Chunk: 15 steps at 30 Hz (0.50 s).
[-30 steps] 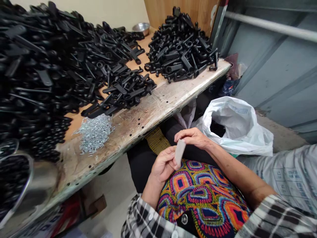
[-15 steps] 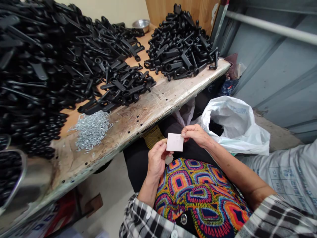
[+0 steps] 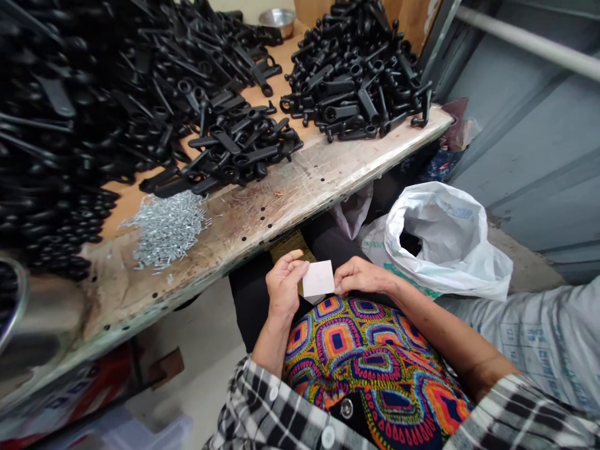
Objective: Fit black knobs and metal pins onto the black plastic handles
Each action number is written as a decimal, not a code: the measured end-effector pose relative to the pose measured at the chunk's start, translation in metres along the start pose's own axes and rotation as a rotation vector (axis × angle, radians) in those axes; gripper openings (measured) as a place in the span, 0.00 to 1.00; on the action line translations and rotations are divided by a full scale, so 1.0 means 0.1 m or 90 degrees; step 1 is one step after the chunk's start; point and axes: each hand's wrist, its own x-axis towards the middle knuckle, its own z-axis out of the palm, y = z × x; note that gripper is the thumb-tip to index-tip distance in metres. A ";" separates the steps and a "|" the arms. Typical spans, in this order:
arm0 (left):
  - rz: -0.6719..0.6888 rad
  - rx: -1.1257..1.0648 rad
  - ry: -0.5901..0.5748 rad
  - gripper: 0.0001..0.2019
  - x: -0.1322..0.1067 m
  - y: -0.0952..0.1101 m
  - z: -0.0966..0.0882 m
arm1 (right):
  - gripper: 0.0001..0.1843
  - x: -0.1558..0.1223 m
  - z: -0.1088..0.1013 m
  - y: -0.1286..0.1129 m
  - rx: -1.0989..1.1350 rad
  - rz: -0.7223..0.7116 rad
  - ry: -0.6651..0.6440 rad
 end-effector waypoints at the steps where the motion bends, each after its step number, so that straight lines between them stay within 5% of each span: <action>1: -0.032 0.030 -0.056 0.17 0.04 0.01 -0.03 | 0.06 0.01 0.04 0.03 -0.015 0.008 -0.045; 5: -0.145 0.068 -0.225 0.18 0.17 0.05 -0.17 | 0.06 0.01 0.10 0.09 -0.058 0.052 -0.096; 9: -0.176 0.072 -0.300 0.19 0.24 0.05 -0.25 | 0.10 -0.01 0.08 0.07 -0.017 0.089 -0.048; 15: -0.172 0.096 -0.373 0.20 0.26 0.14 -0.23 | 0.13 -0.03 0.11 0.11 0.032 0.089 -0.089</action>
